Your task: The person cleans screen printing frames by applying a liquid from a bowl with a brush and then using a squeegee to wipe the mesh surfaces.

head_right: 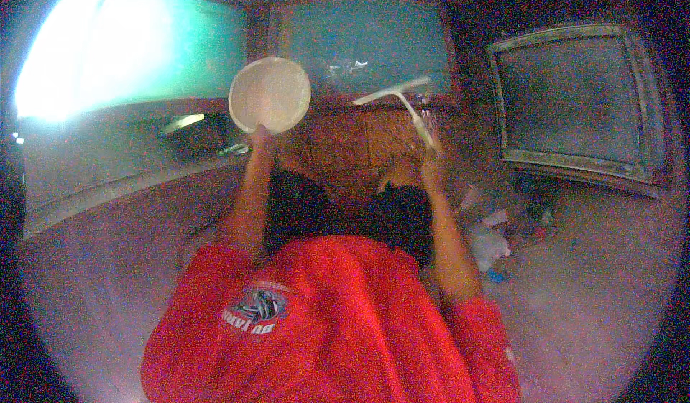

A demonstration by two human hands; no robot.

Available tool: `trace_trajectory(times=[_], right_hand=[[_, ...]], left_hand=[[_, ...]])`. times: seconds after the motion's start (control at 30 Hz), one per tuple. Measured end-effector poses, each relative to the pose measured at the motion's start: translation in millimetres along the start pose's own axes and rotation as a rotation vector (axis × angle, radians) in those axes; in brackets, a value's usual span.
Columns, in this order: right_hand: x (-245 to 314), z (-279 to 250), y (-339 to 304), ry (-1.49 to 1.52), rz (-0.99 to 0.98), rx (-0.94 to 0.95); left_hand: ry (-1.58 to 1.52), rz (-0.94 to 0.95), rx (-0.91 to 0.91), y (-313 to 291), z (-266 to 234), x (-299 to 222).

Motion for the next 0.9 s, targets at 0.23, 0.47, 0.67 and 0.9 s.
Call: trace_trajectory(times=[0.23,0.47,0.67,0.9], right_hand=[[36,109,179,-0.130,0.016,0.529],[80,209,234,-0.323,-0.156,0.829],[113,222,230,-0.346,-0.153,1.023],[41,157,259,-0.206,-0.089,0.895]], left_hand=[[0.352,0.136,-0.157,-76,-8,-12],[0.255,-0.095,-0.084,-212,46,-62],[-0.009,-0.213,-0.105,-257,53,-88],[0.218,-0.007,0.102,-244,49,-73]])
Point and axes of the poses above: each hand's wrist, its own y-axis towards the middle knuckle, its own z-axis out of the palm, x = y × z, the point moved 8 cm from there along y, towards the middle knuckle, and after that the axes turned 3 degrees about y, right-handed, at the moved point
